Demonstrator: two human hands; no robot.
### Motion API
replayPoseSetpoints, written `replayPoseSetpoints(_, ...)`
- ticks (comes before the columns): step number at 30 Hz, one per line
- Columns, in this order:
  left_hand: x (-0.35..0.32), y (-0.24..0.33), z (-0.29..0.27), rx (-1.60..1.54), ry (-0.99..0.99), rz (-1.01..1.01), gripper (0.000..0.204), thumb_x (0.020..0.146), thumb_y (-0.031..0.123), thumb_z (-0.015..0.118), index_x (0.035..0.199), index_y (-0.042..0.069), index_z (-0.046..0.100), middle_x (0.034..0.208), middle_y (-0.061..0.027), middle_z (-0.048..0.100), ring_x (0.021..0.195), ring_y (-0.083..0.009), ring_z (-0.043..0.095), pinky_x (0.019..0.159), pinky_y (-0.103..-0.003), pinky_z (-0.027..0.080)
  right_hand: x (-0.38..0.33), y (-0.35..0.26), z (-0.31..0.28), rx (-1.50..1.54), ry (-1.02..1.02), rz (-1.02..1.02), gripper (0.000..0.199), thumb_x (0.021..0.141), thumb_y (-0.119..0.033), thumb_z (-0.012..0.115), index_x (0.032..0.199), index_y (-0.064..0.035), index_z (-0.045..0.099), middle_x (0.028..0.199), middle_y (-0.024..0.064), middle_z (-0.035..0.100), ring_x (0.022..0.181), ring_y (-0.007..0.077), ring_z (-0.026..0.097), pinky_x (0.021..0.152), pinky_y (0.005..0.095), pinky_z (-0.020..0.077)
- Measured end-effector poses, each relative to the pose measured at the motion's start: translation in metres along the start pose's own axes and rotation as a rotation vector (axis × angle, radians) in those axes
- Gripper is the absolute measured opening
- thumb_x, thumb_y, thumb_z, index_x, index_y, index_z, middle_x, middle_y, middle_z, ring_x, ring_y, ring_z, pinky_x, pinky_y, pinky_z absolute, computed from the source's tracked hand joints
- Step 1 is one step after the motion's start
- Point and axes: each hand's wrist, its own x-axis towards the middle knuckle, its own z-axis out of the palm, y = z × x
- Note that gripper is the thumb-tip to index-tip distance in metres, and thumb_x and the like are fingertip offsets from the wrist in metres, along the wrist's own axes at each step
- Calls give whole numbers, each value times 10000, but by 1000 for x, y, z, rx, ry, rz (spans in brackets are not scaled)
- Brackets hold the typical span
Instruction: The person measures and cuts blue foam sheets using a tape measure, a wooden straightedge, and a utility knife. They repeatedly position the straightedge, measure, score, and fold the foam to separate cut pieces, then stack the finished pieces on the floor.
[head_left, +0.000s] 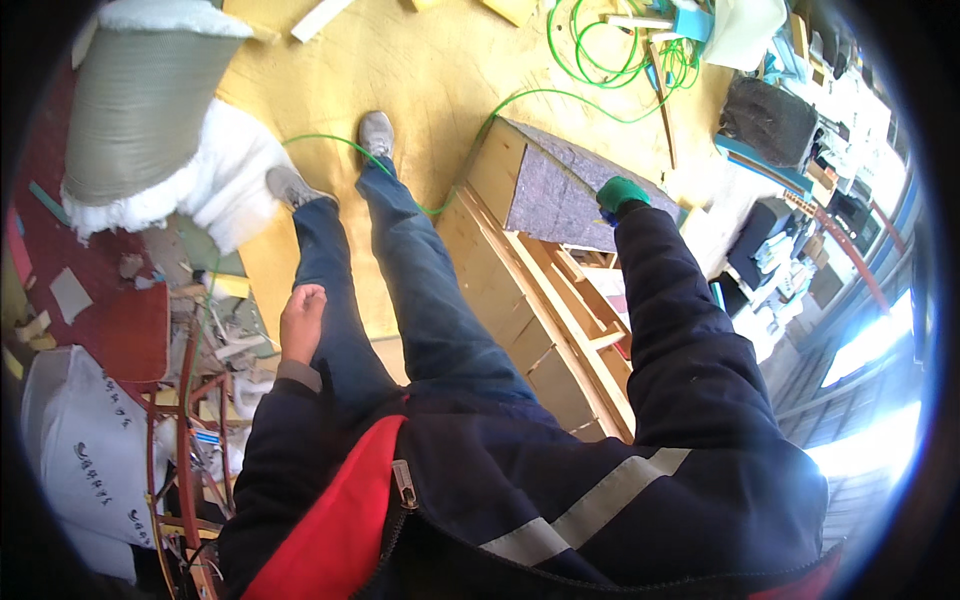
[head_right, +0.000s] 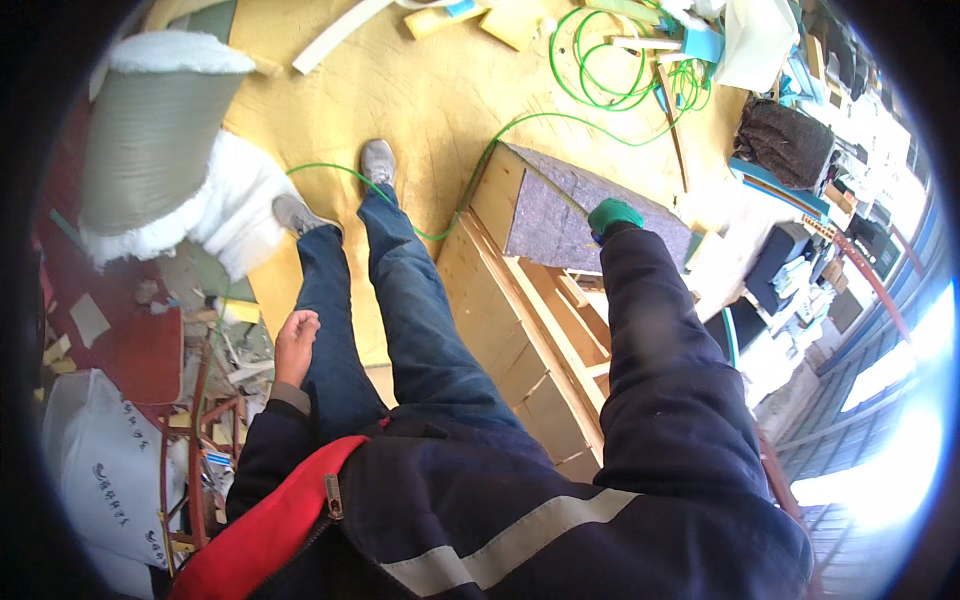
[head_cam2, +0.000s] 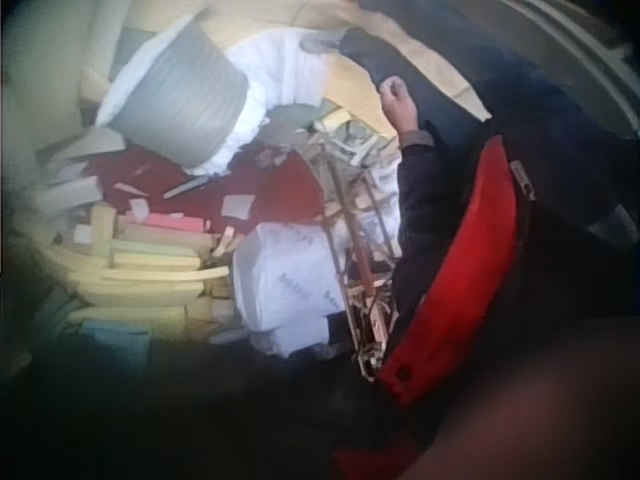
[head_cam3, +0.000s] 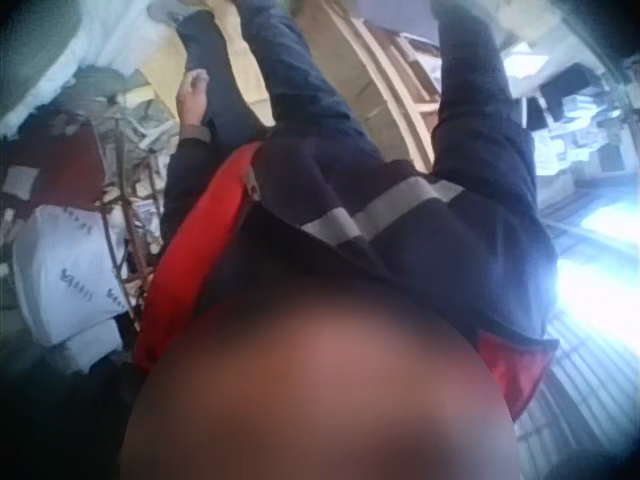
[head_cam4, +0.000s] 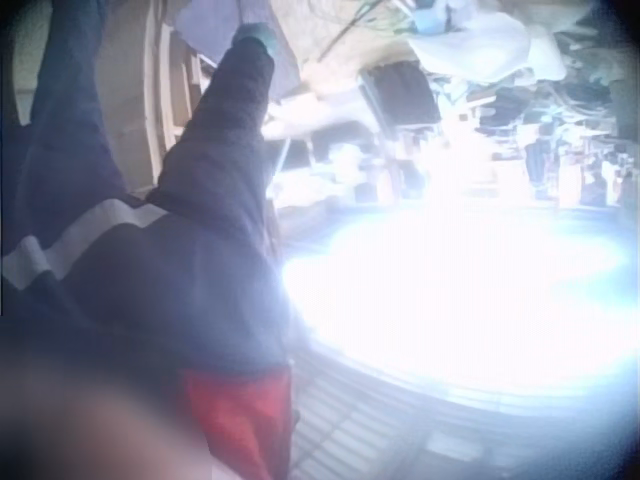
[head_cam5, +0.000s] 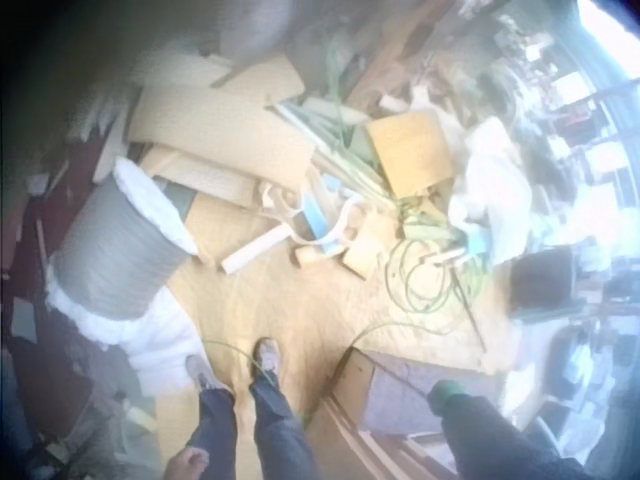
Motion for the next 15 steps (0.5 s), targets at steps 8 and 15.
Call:
replayPoseSetpoints(8, -13, 20, -40, -5, 24, 1, 234, 1034, 213, 657, 1148, 18, 719, 970, -25, 725, 821, -122, 629, 770, -289, 520, -32, -9, 36, 194, 25, 64, 250, 897, -219, 649, 931, -69, 846, 998, 246, 783, 976, 391, 787, 826, 503, 602)
replayPoseSetpoints(15, -2, 11, -61, -34, -22, -58, 261, 1061, 246, 640, 1182, 22, 698, 1021, -53, 721, 866, -128, 647, 788, -280, 531, -47, -16, 67, 312, 174, 102, 224, 877, -200, 666, 907, -60, 838, 947, 234, 783, 920, 393, 794, 817, 510, 607)
